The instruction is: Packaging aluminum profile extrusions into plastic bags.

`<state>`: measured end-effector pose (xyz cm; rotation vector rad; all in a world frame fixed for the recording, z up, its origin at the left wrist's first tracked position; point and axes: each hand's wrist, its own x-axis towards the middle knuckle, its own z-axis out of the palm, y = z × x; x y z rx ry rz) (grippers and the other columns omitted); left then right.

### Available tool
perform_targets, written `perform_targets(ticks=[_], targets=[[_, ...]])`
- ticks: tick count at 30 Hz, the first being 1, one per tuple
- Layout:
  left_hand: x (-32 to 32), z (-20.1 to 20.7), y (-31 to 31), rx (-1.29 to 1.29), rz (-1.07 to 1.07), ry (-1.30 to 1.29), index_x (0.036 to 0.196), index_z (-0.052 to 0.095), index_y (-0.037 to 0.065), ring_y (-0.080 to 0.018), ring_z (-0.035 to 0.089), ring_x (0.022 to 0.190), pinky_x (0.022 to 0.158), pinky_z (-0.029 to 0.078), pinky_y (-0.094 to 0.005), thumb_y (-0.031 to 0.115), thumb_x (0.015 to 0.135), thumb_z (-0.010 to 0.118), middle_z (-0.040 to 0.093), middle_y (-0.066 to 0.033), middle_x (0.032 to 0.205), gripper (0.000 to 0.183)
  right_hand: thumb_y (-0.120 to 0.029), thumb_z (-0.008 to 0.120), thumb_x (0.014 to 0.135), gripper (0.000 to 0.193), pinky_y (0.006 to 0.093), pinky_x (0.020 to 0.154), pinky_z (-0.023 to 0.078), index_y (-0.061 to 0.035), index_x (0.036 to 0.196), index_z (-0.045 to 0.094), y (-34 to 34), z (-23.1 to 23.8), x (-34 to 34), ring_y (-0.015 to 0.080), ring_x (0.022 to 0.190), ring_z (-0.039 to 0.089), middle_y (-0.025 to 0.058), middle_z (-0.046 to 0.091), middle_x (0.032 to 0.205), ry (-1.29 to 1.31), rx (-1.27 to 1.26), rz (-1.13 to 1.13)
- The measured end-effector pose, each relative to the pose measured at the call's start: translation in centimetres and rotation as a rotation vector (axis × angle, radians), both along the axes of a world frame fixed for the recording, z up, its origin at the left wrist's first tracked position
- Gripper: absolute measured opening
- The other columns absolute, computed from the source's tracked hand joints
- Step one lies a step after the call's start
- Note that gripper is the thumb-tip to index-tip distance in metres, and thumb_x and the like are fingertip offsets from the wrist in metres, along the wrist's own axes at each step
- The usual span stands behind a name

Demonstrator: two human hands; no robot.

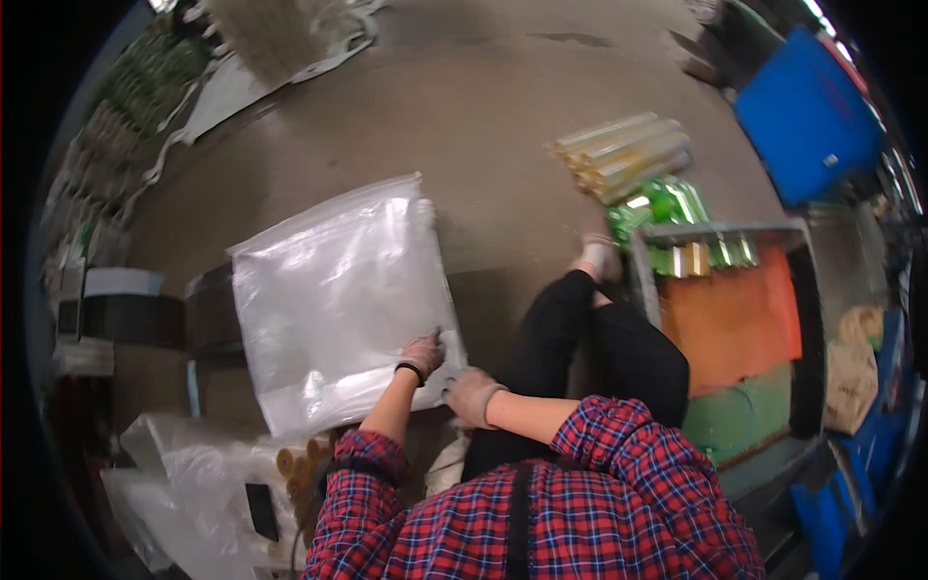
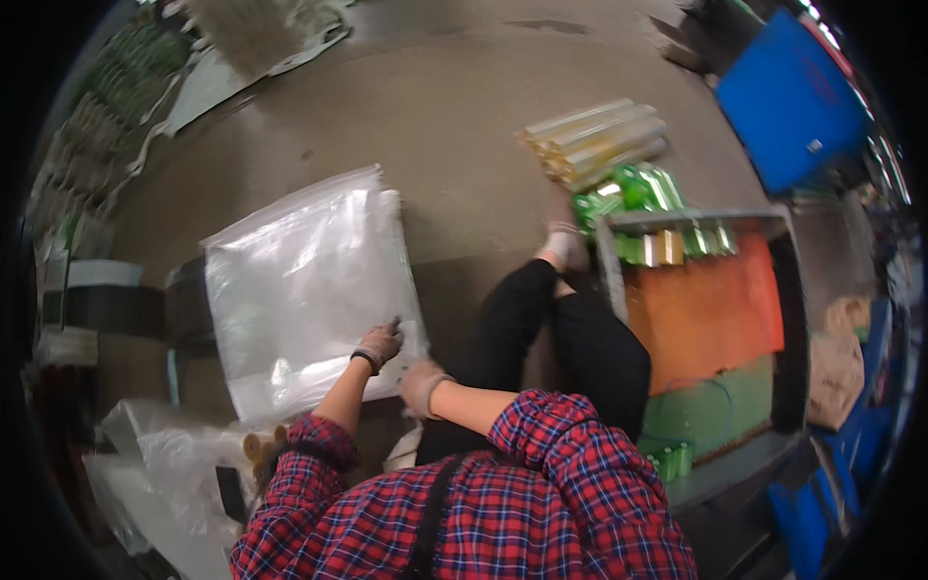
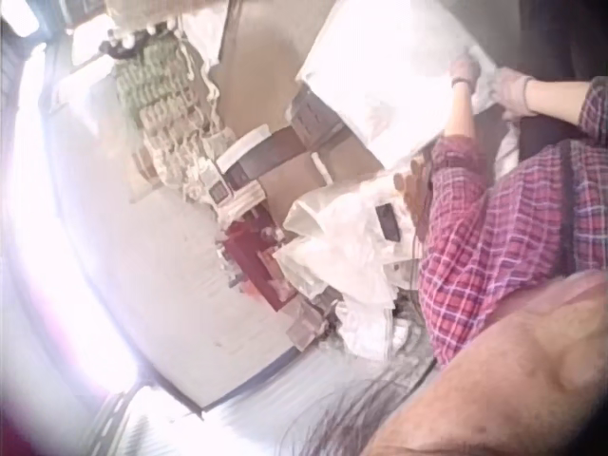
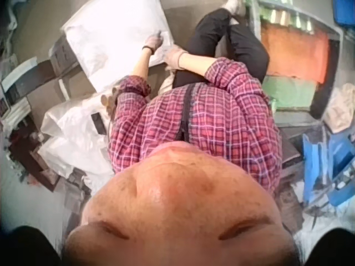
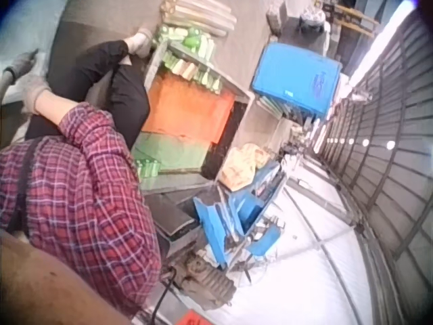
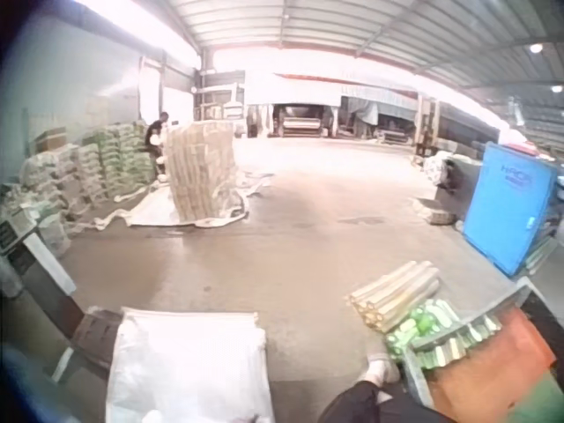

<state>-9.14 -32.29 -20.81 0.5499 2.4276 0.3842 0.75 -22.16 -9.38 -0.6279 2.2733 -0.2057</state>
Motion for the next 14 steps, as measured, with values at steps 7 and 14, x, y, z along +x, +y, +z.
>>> perform_targets(ticks=[7, 14], targets=[[2.5, 6.3, 0.9, 0.537, -0.138, 0.678, 0.105, 0.055, 0.007, -0.0299, 0.054, 0.090, 0.081, 0.041, -0.0386, 0.014, 0.073, 0.056, 0.059, -0.0138, 0.096, 0.033, -0.015, 0.050, 0.076, 0.012, 0.0340, 0.064, 0.047, -0.0086, 0.084, 0.057, 16.0, 10.8, 8.8, 0.0275, 0.075, 0.058, 0.0094, 0.059, 0.079, 1.031, -0.495, -0.596], [8.7, 18.5, 5.1, 0.869, -0.157, 0.607, 0.111, 0.050, 0.000, -0.0303, 0.051, 0.100, 0.088, 0.038, -0.0365, 0.013, 0.085, 0.047, 0.053, -0.0169, 0.108, 0.030, -0.030, 0.049, 0.082, 0.031, 0.0356, 0.076, 0.045, -0.0020, 0.085, 0.062, 33.0, 10.6, 37.1, 0.0260, 0.084, 0.058, 0.0190, 0.060, 0.088, 1.072, 0.325, -1.954]])
